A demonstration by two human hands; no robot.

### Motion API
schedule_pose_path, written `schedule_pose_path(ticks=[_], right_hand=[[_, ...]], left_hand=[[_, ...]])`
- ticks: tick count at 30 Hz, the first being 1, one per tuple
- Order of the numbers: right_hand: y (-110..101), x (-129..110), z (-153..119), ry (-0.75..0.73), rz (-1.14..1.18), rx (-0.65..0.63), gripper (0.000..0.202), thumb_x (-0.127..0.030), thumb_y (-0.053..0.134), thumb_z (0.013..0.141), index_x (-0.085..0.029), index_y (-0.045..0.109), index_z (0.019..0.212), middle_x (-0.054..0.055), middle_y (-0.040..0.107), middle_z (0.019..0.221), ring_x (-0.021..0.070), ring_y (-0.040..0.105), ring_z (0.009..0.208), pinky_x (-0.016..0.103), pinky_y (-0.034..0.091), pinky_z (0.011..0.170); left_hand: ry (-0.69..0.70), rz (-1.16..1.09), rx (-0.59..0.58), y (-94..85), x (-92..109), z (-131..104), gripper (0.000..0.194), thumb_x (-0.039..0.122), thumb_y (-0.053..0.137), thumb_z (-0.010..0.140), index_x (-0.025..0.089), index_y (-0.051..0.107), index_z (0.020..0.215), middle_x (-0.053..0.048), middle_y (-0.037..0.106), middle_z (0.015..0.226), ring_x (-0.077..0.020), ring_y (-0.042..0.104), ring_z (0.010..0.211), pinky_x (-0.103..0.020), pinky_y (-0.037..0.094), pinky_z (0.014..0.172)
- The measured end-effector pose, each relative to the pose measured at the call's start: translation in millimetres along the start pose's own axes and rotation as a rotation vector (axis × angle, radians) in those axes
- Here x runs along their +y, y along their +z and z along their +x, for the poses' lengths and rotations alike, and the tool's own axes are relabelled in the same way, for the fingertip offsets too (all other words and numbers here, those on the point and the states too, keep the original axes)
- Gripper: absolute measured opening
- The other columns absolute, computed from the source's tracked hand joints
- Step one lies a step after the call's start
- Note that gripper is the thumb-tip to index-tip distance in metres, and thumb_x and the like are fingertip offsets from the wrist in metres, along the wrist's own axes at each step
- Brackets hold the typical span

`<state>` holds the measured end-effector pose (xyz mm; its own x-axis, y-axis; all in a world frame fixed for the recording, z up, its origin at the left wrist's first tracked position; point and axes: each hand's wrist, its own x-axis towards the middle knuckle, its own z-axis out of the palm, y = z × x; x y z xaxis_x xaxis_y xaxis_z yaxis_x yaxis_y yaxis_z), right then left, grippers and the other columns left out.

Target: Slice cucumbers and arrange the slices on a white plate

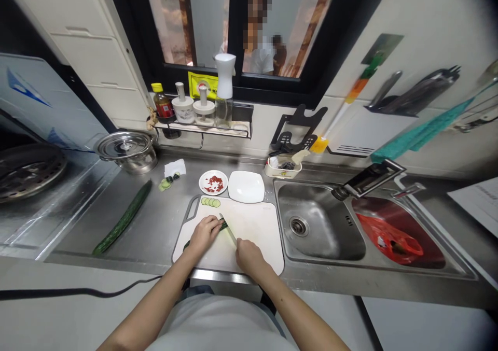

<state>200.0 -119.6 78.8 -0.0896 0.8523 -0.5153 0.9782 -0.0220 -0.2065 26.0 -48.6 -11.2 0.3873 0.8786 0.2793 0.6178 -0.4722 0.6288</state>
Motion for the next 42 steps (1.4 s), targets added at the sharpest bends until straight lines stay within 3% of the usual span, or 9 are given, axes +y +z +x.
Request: schedule_pose_path(ticks=[10,19,42], right_hand=[[7.5,-2.9,15.1,-0.019,0.006,0.046,0.034,-0.007,0.035,0.088,-0.010,0.060,0.110,0.017,0.068,0.101,0.0221,0.064,0.100,0.028,0.044,0.079],[3.8,-4.6,14.0,-0.016,0.022,0.033,0.034,-0.007,0.036,0.087,-0.009,0.060,0.110,0.018,0.068,0.101,0.0236,0.065,0.099,0.029,0.046,0.078],[18.7,-8.1,7.9,0.059,0.016,0.074,0.034,-0.005,0.034,0.088,-0.010,0.060,0.110,0.016,0.069,0.102,0.0222,0.065,0.098,0.028,0.046,0.078]], left_hand=[[0.001,0.008,-0.009,0.8,0.5,-0.5,0.023,0.029,0.048,0.092,0.023,0.070,0.095,-0.005,0.063,0.089,-0.0172,0.058,0.085,-0.029,0.046,0.076],[0.003,0.014,-0.013,0.5,0.7,-0.5,0.024,0.029,0.047,0.092,0.023,0.070,0.096,-0.005,0.063,0.091,-0.0173,0.058,0.086,-0.029,0.046,0.077],[-0.037,-0.013,-0.030,-0.7,4.1,-1.3,0.026,0.031,0.045,0.093,0.023,0.069,0.098,-0.006,0.064,0.091,-0.0180,0.058,0.088,-0.030,0.047,0.079]])
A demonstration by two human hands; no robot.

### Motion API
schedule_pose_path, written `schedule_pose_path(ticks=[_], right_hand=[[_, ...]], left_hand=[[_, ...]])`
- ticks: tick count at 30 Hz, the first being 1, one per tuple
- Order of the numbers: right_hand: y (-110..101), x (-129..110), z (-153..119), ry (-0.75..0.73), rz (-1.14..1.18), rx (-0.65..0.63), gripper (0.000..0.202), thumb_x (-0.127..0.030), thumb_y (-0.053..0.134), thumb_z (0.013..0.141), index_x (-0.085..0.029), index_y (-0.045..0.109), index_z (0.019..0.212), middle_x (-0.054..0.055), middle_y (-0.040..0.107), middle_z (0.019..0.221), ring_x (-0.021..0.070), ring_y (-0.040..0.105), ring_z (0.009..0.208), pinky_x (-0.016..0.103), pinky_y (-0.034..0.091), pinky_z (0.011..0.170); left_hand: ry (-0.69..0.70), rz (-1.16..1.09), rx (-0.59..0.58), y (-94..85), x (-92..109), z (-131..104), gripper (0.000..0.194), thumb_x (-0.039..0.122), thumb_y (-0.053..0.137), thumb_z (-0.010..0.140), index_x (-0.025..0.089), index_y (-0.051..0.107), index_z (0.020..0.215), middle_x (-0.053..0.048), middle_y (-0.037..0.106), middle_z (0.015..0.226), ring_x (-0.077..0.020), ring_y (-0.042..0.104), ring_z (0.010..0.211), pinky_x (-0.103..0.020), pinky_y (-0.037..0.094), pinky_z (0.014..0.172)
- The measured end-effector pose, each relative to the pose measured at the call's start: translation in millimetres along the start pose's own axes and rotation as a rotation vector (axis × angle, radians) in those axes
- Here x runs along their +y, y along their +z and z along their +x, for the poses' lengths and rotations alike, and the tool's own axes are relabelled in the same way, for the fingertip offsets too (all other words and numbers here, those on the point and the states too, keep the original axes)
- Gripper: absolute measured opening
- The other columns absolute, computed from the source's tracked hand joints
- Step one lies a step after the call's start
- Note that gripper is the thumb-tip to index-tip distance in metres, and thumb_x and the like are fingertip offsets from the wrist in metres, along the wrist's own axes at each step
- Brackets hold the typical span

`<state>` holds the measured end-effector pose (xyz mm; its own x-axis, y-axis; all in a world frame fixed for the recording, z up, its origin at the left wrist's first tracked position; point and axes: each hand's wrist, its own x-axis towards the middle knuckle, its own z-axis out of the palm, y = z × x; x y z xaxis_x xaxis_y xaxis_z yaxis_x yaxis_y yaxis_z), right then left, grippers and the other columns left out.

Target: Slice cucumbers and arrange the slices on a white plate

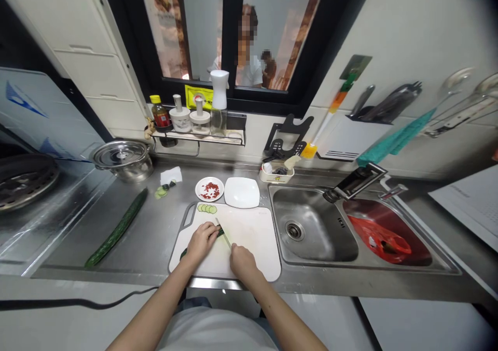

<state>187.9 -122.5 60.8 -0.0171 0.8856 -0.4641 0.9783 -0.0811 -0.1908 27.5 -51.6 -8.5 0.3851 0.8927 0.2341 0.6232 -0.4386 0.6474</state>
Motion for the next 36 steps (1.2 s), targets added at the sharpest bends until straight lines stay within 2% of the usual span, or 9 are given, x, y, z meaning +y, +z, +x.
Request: schedule_pose_path(ticks=[12,25,36], right_hand=[[4.7,10.2,-20.7,0.029,0.012,-0.025,0.031,-0.008,0.037,0.088,-0.010,0.059,0.110,0.017,0.068,0.100,0.0232,0.064,0.098,0.029,0.043,0.076],[-9.3,9.6,-22.3,0.010,0.001,-0.052,0.033,-0.007,0.036,0.089,-0.008,0.059,0.112,0.018,0.068,0.103,0.0241,0.064,0.099,0.029,0.043,0.076],[-3.9,25.4,-14.0,-0.006,0.088,-0.050,0.029,-0.012,0.038,0.089,-0.011,0.061,0.108,0.016,0.068,0.104,0.0224,0.065,0.096,0.027,0.041,0.073]], left_hand=[[-0.006,-0.021,-0.004,1.6,-1.2,-0.4,0.026,0.031,0.044,0.093,0.024,0.068,0.101,-0.006,0.064,0.094,-0.0190,0.058,0.090,-0.031,0.047,0.081],[-0.026,-0.029,0.016,3.4,-0.2,0.4,0.026,0.031,0.044,0.092,0.024,0.069,0.098,-0.006,0.064,0.093,-0.0182,0.058,0.089,-0.031,0.047,0.080],[-0.042,-0.032,0.012,-0.3,4.2,0.6,0.026,0.032,0.044,0.093,0.023,0.068,0.098,-0.006,0.064,0.092,-0.0188,0.058,0.089,-0.032,0.047,0.079]])
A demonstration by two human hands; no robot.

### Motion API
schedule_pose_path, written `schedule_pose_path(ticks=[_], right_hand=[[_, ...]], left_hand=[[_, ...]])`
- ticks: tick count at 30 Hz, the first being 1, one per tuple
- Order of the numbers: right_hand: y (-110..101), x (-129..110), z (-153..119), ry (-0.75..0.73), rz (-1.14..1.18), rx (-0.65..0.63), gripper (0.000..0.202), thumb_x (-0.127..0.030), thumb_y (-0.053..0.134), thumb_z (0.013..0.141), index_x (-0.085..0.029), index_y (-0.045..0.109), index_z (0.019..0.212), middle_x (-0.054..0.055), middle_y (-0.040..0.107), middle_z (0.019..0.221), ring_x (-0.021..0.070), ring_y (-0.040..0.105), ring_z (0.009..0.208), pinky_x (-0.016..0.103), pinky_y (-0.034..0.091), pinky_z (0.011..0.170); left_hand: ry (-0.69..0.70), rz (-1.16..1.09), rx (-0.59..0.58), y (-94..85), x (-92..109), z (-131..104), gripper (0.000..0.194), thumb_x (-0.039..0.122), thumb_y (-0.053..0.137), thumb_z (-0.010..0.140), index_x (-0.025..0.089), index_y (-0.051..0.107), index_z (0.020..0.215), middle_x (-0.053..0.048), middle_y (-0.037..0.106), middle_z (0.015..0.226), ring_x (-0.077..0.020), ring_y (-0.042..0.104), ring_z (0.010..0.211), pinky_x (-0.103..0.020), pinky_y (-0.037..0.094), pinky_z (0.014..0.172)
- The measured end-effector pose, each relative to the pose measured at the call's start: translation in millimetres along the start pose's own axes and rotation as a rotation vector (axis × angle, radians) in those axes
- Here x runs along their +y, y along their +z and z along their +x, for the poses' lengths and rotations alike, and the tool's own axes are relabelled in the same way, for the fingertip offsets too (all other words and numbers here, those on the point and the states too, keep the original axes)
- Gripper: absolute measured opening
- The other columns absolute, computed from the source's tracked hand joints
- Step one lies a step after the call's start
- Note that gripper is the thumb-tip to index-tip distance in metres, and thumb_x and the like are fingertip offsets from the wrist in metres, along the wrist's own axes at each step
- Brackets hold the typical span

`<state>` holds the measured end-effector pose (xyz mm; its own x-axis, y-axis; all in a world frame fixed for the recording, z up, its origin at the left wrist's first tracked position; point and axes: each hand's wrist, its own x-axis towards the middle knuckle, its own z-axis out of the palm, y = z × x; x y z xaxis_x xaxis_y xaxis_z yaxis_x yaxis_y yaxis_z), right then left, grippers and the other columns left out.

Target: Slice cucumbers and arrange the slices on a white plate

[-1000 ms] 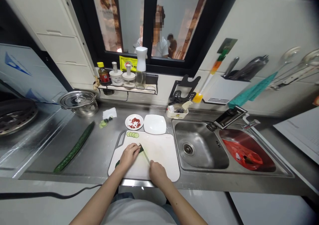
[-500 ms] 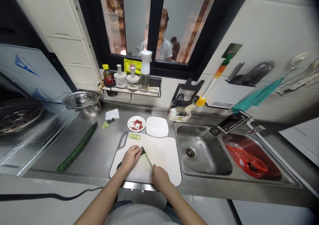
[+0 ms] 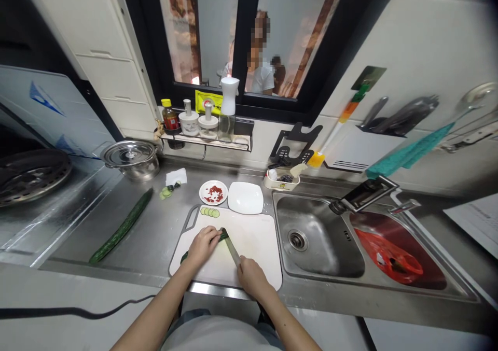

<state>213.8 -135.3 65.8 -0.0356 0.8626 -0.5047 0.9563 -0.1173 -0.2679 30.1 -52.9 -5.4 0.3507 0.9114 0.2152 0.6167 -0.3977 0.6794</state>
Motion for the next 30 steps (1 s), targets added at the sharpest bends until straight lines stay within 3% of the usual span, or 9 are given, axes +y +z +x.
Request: schedule_pose_path(ticks=[18,30], right_hand=[[-9.3,5.8,-2.7,0.042,0.022,0.018,0.028,-0.017,0.038,0.091,-0.015,0.065,0.099,0.013,0.070,0.098,0.0214,0.066,0.092,0.026,0.039,0.069],[-26.5,27.0,-1.9,0.095,-0.035,0.208,0.032,-0.026,0.034,0.096,-0.022,0.062,0.109,0.008,0.071,0.097,0.0189,0.065,0.092,0.025,0.038,0.071]], left_hand=[[-0.019,0.018,-0.012,-3.3,2.8,-0.7,0.027,0.031,0.044,0.092,0.023,0.068,0.100,-0.006,0.065,0.093,-0.0195,0.059,0.091,-0.033,0.047,0.082],[-0.127,0.015,0.059,-11.6,2.3,4.7,0.028,0.036,0.049,0.090,0.023,0.068,0.105,-0.006,0.069,0.106,-0.0208,0.062,0.098,-0.036,0.048,0.089]])
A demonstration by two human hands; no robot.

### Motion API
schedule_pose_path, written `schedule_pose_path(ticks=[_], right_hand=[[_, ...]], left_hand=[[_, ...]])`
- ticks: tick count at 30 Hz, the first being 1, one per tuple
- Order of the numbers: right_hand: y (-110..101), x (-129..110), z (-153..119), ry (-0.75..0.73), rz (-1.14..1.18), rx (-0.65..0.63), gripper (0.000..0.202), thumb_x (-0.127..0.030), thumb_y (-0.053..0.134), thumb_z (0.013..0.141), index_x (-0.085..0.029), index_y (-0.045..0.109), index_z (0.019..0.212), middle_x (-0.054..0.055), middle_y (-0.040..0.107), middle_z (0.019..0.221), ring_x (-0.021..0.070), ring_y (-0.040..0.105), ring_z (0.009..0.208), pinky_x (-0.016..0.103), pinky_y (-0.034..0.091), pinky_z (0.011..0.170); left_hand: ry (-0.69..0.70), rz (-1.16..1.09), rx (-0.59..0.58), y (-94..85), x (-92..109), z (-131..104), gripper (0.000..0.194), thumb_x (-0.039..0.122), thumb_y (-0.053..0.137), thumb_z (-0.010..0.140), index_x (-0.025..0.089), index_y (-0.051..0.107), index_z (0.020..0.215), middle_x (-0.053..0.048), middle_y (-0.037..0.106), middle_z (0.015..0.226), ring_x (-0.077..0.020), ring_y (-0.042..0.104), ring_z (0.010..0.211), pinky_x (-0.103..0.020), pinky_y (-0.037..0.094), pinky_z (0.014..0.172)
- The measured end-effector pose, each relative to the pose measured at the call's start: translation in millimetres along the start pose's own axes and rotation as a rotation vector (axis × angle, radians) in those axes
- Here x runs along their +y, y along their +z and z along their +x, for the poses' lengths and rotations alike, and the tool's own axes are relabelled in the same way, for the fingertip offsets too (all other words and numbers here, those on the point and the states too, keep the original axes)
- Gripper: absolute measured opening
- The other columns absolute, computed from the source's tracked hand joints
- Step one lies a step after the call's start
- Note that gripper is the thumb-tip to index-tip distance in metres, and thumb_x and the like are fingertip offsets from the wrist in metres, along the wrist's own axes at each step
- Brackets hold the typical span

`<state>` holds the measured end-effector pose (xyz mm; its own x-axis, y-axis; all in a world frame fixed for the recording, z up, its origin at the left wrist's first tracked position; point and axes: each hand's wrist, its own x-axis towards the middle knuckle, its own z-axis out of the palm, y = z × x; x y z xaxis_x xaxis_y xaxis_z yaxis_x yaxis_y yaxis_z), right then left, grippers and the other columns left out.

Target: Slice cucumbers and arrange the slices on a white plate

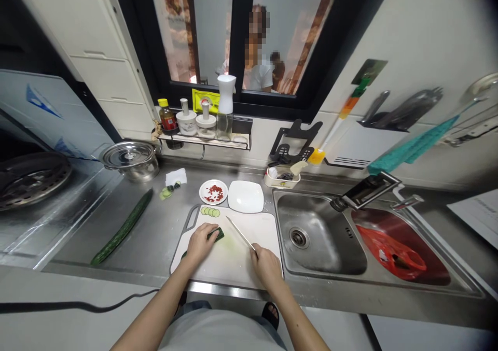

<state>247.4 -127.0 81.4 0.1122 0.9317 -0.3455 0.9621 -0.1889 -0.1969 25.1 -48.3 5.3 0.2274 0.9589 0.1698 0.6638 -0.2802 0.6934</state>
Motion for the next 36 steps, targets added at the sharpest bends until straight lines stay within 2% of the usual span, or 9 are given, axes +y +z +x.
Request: schedule_pose_path(ticks=[6,12,14,17,21,24,29,33,36], right_hand=[[-6.9,-1.6,-0.6,-0.020,0.130,0.124,0.031,-0.028,0.042,0.092,-0.025,0.061,0.116,0.004,0.071,0.100,0.0174,0.063,0.094,0.023,0.038,0.075],[-8.1,-0.8,3.3,-0.063,0.074,0.253,0.040,-0.024,0.052,0.085,-0.020,0.056,0.125,0.006,0.068,0.103,0.0198,0.059,0.096,0.026,0.037,0.081],[-7.3,0.2,4.0,-0.088,0.036,0.271,0.041,-0.023,0.052,0.085,-0.018,0.055,0.125,0.008,0.067,0.103,0.0207,0.057,0.096,0.028,0.036,0.083],[-6.1,1.0,3.1,-0.111,-0.027,0.270,0.043,-0.021,0.054,0.085,-0.018,0.054,0.128,0.008,0.065,0.102,0.0219,0.055,0.095,0.030,0.034,0.083],[-4.6,0.9,-1.0,-0.141,-0.072,0.270,0.045,-0.020,0.055,0.085,-0.018,0.052,0.130,0.008,0.064,0.100,0.0224,0.054,0.095,0.031,0.033,0.083],[-3.1,1.2,-4.4,-0.154,-0.089,0.270,0.045,-0.020,0.055,0.085,-0.019,0.052,0.130,0.008,0.064,0.100,0.0226,0.053,0.094,0.031,0.032,0.082],[4.8,6.4,-8.2,-0.170,-0.115,0.257,0.043,-0.021,0.056,0.085,-0.019,0.053,0.127,0.007,0.063,0.099,0.0221,0.053,0.093,0.031,0.032,0.081],[17.0,13.3,-10.0,-0.204,-0.128,0.308,0.040,-0.019,0.058,0.083,-0.020,0.055,0.123,0.006,0.063,0.094,0.0209,0.054,0.089,0.030,0.032,0.078],[23.3,17.1,-11.8,-0.220,-0.128,0.342,0.040,-0.017,0.059,0.082,-0.020,0.056,0.122,0.005,0.064,0.091,0.0199,0.055,0.087,0.029,0.032,0.076]], left_hand=[[-0.051,-0.086,0.016,-3.2,-0.8,-1.1,0.028,0.038,0.051,0.088,0.022,0.070,0.100,-0.006,0.070,0.104,-0.0209,0.064,0.096,-0.035,0.049,0.087],[-0.248,-0.315,0.162,-14.5,2.2,14.3,0.034,0.043,0.052,0.086,0.018,0.070,0.101,-0.007,0.071,0.104,-0.0206,0.065,0.093,-0.035,0.052,0.084],[-0.262,-0.378,0.194,-20.0,5.3,23.6,0.035,0.043,0.051,0.086,0.017,0.069,0.102,-0.008,0.070,0.105,-0.0205,0.065,0.096,-0.034,0.051,0.086],[-0.152,-0.366,0.164,-28.2,13.8,34.8,0.036,0.044,0.053,0.086,0.019,0.068,0.106,-0.007,0.069,0.108,-0.0202,0.063,0.099,-0.034,0.051,0.087],[0.078,-0.151,0.038,-34.9,31.4,39.5,0.035,0.044,0.061,0.081,0.024,0.068,0.108,-0.005,0.065,0.113,-0.0218,0.058,0.107,-0.038,0.045,0.097],[0.161,-0.053,-0.042,-34.0,41.3,37.4,0.034,0.044,0.061,0.082,0.025,0.069,0.108,-0.007,0.062,0.113,-0.0230,0.055,0.109,-0.039,0.042,0.099],[0.159,-0.043,-0.127,-26.0,43.3,28.8,0.028,0.040,0.057,0.085,0.024,0.071,0.103,-0.007,0.062,0.110,-0.0235,0.053,0.108,-0.040,0.041,0.098],[0.155,-0.087,-0.144,-20.9,43.0,21.8,0.022,0.034,0.059,0.083,0.023,0.071,0.098,-0.007,0.063,0.108,-0.0231,0.054,0.105,-0.039,0.042,0.096],[0.147,-0.122,-0.127,-17.5,45.2,19.2,0.013,0.028,0.061,0.081,0.022,0.070,0.088,-0.005,0.065,0.098,-0.0210,0.056,0.099,-0.035,0.043,0.090]])
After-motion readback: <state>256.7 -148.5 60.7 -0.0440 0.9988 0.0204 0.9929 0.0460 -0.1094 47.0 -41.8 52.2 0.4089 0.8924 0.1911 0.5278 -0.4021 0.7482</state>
